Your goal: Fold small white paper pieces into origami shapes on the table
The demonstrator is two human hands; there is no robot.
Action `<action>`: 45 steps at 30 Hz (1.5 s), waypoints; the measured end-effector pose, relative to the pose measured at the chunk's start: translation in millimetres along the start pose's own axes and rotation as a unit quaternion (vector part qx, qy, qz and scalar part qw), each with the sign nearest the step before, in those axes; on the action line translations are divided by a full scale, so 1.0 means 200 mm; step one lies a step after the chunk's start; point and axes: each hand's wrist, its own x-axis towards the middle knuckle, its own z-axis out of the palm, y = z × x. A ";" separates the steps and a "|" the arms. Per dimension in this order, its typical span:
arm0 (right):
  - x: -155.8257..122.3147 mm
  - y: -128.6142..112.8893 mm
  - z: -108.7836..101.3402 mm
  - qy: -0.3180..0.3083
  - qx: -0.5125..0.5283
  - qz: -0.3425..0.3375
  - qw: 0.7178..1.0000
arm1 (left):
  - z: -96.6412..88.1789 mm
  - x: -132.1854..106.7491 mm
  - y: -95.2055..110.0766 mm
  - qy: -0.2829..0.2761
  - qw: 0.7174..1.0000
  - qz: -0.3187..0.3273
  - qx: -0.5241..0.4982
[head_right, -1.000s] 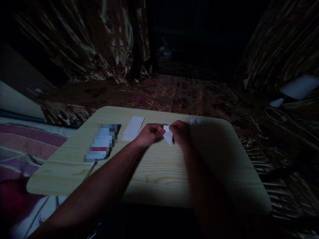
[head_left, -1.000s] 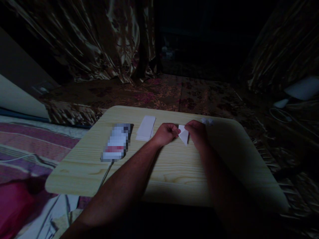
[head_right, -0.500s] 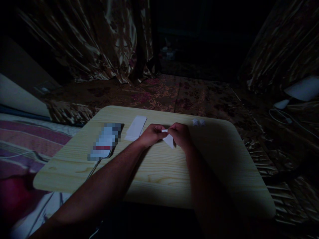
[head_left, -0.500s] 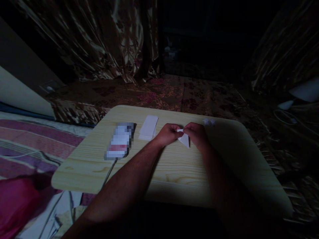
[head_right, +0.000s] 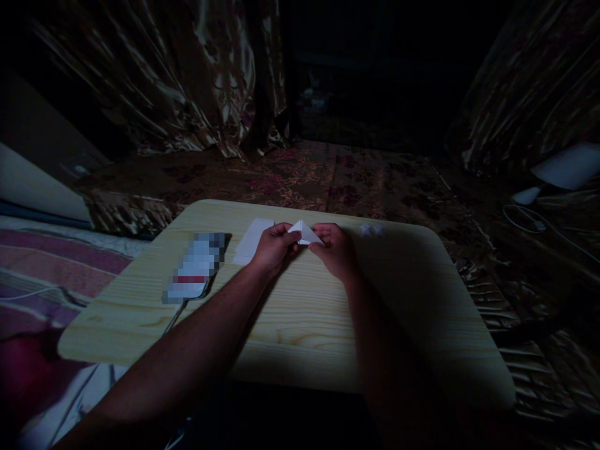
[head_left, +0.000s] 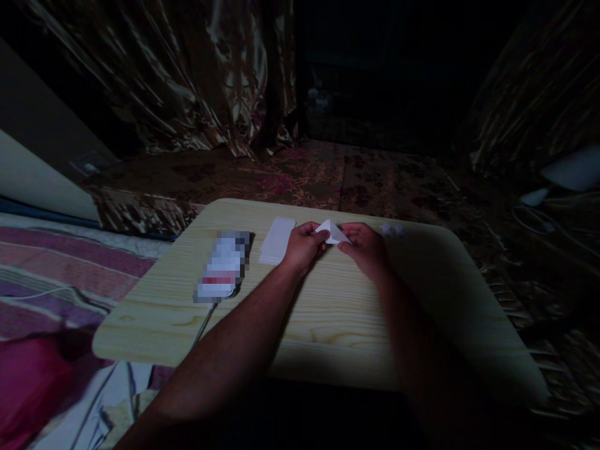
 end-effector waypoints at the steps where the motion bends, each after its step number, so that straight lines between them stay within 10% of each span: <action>1: 0.00 0.00 0.00 0.012 -0.012 0.001 1.000 | 0.00 0.00 0.00 -0.003 1.000 0.003 0.004; 15: -0.01 -0.07 -0.04 0.081 -0.127 0.025 0.988 | 0.03 -0.03 0.00 -0.082 0.992 0.090 0.040; 26: -0.01 -0.02 -0.01 0.036 0.061 0.055 0.996 | 0.02 -0.05 -0.02 -0.029 0.950 0.239 0.198; 45: -0.01 -0.03 -0.02 0.033 0.236 0.105 0.966 | 0.04 -0.05 -0.02 0.005 0.960 0.211 0.182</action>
